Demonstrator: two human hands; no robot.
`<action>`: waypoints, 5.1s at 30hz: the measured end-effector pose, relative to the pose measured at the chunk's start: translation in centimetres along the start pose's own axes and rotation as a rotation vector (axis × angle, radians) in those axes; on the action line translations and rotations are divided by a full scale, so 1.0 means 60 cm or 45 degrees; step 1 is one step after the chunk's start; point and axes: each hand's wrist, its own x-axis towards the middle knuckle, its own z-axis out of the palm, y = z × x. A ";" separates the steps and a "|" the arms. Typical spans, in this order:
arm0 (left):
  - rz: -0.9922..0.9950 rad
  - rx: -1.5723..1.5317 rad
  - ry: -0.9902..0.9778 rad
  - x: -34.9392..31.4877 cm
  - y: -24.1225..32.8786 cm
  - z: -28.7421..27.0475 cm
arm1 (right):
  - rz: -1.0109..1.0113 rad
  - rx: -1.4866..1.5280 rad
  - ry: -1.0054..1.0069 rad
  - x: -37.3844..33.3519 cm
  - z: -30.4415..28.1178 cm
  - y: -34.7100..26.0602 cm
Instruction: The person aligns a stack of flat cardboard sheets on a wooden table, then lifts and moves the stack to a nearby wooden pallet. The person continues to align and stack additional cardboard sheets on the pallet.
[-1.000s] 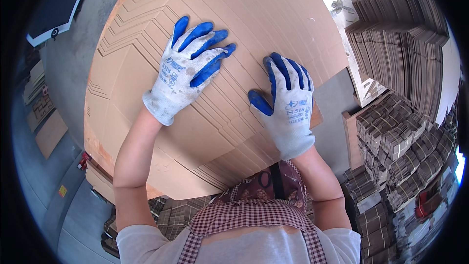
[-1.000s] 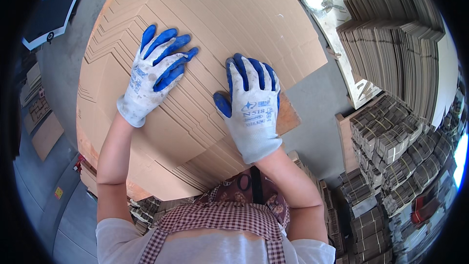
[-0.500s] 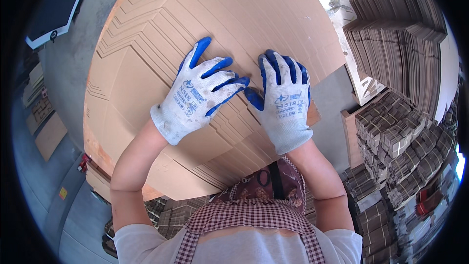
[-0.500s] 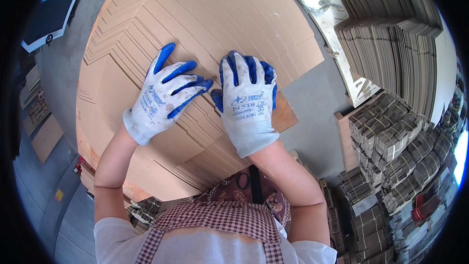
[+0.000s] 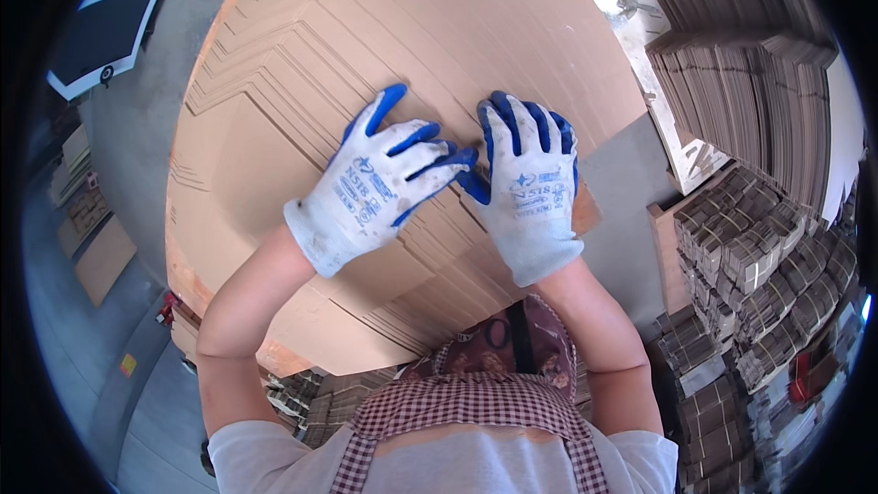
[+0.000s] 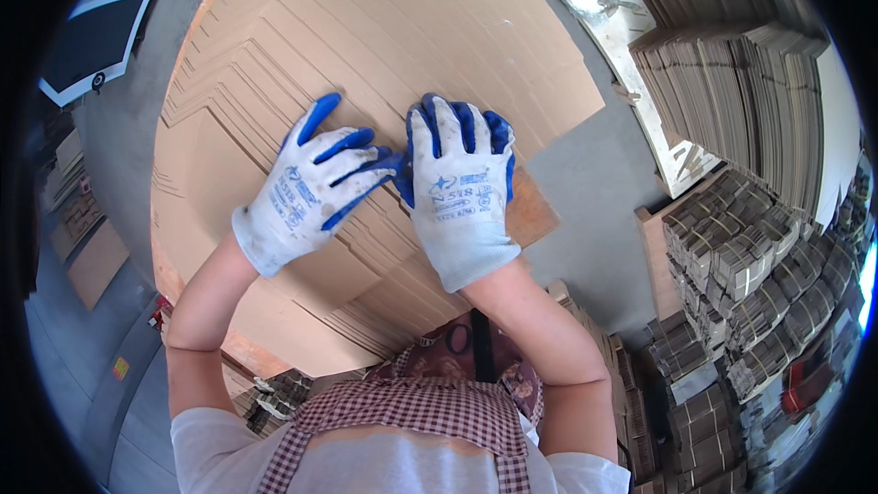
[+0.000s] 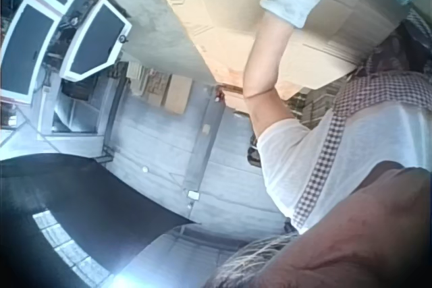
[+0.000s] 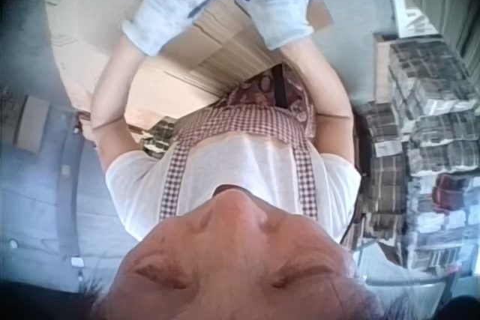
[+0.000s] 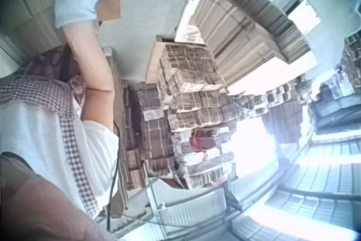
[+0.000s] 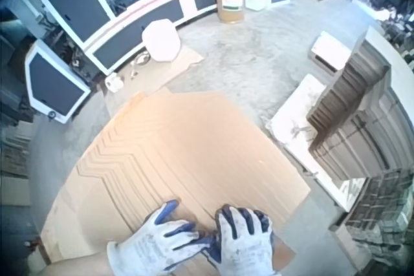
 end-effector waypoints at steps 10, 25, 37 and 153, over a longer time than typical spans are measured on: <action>0.001 0.148 -0.247 0.026 0.015 -0.007 | 0.030 -0.023 -0.050 -0.004 -0.004 -0.002; 0.006 0.213 -0.506 0.045 0.030 -0.014 | 0.015 -0.023 -0.089 -0.003 -0.008 -0.001; -0.014 0.118 -0.530 0.059 0.037 -0.029 | -0.014 0.028 -0.039 0.000 -0.006 0.007; -0.113 0.037 0.159 -0.129 0.025 0.004 | -0.047 0.146 -0.047 -0.027 -0.014 -0.014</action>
